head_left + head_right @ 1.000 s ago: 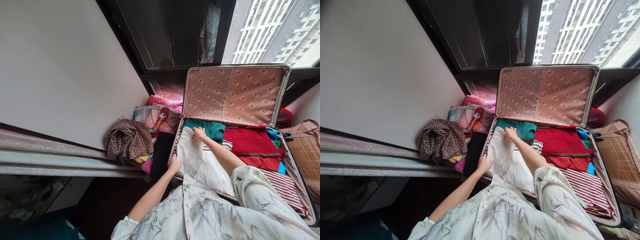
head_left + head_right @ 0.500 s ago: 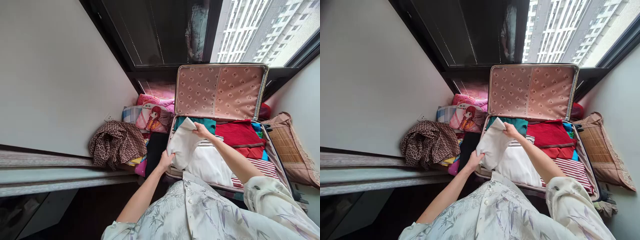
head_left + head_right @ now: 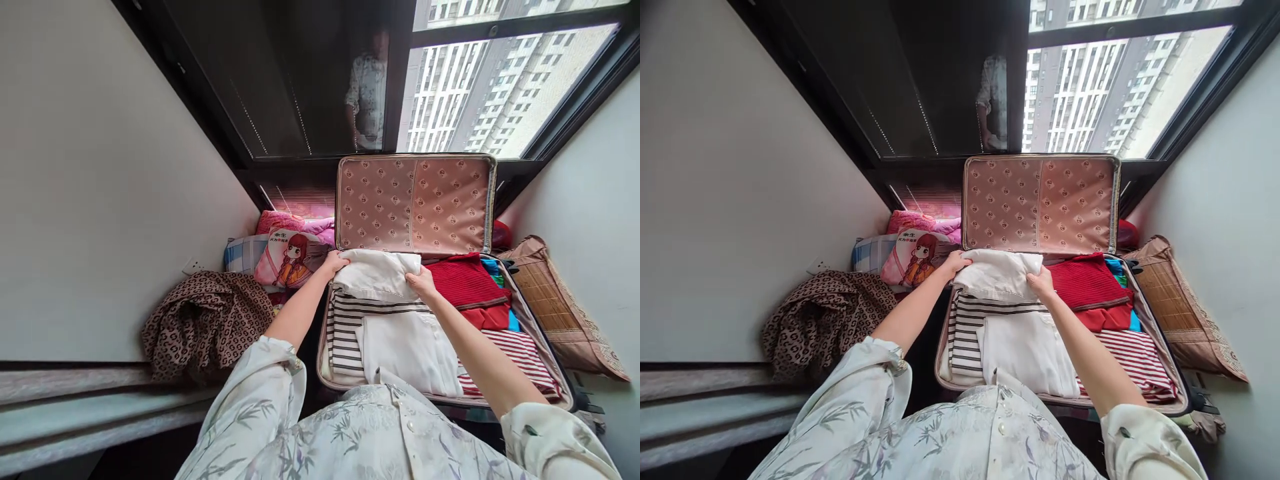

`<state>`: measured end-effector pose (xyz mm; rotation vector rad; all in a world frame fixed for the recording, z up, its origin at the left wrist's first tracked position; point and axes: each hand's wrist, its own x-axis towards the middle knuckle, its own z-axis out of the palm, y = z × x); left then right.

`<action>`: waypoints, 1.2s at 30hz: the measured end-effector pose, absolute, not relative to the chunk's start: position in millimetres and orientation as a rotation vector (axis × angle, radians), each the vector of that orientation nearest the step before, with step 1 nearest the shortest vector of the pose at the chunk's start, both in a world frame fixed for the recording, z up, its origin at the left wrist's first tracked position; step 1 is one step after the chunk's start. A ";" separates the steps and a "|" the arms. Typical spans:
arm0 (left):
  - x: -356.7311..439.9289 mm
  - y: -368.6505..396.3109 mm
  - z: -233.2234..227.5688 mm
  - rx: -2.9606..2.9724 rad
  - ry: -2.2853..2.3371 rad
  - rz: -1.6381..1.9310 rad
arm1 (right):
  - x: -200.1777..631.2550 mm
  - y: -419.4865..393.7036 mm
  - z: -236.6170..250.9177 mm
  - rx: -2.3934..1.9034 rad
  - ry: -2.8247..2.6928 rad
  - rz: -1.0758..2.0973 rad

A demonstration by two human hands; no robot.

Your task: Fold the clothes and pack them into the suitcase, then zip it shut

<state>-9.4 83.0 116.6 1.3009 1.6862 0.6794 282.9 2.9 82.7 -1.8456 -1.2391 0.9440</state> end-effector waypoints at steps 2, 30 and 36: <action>4.4 91.7 101.5 1.304 1.824 0.639 | 287.8 10.1 72.1 -1.933 -1.215 0.912; 46.5 -147.9 36.5 2.346 0.941 0.191 | 336.9 -139.3 39.4 -1.486 -2.711 0.546; 32.0 -175.3 29.8 2.235 1.227 0.535 | 350.2 -163.6 36.6 -1.553 -2.585 0.488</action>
